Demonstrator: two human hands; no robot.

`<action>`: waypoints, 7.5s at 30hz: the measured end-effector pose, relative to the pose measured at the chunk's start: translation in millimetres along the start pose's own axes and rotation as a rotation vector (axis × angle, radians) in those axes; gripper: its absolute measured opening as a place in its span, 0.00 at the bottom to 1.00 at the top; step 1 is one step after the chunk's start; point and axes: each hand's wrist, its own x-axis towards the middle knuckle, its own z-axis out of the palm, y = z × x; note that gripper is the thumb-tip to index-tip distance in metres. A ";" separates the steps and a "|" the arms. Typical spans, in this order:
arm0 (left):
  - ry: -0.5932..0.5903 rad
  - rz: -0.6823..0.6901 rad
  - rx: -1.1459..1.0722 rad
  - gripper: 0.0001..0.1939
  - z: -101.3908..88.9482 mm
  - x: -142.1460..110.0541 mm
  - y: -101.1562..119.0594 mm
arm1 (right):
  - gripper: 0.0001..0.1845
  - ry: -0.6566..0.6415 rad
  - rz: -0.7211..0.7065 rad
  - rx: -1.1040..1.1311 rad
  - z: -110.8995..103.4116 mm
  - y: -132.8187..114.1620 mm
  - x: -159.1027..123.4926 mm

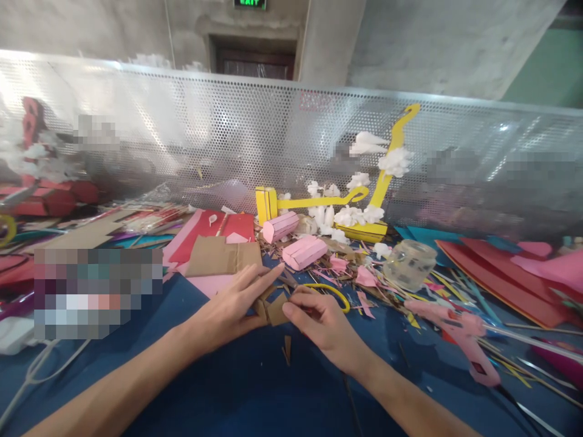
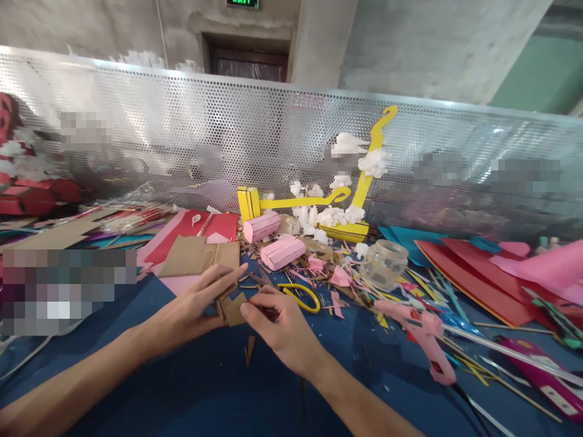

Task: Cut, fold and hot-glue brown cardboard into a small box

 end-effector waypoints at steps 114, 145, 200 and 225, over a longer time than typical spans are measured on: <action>0.391 -0.347 -0.830 0.08 -9.1 15.4 17.5 | 0.23 0.194 0.004 -0.486 -19.1 0.8 -6.4; 0.425 -0.485 -1.013 0.20 -4.3 12.2 4.7 | 0.27 0.219 0.119 -0.484 -24.7 6.3 -0.4; 0.214 -0.397 -0.609 0.09 4.8 8.9 18.9 | 0.13 0.031 -0.116 -0.342 -10.8 2.8 4.0; -0.304 0.035 0.231 0.33 -22.5 -0.7 -14.1 | 0.18 0.180 -0.003 -0.175 -16.6 22.8 6.6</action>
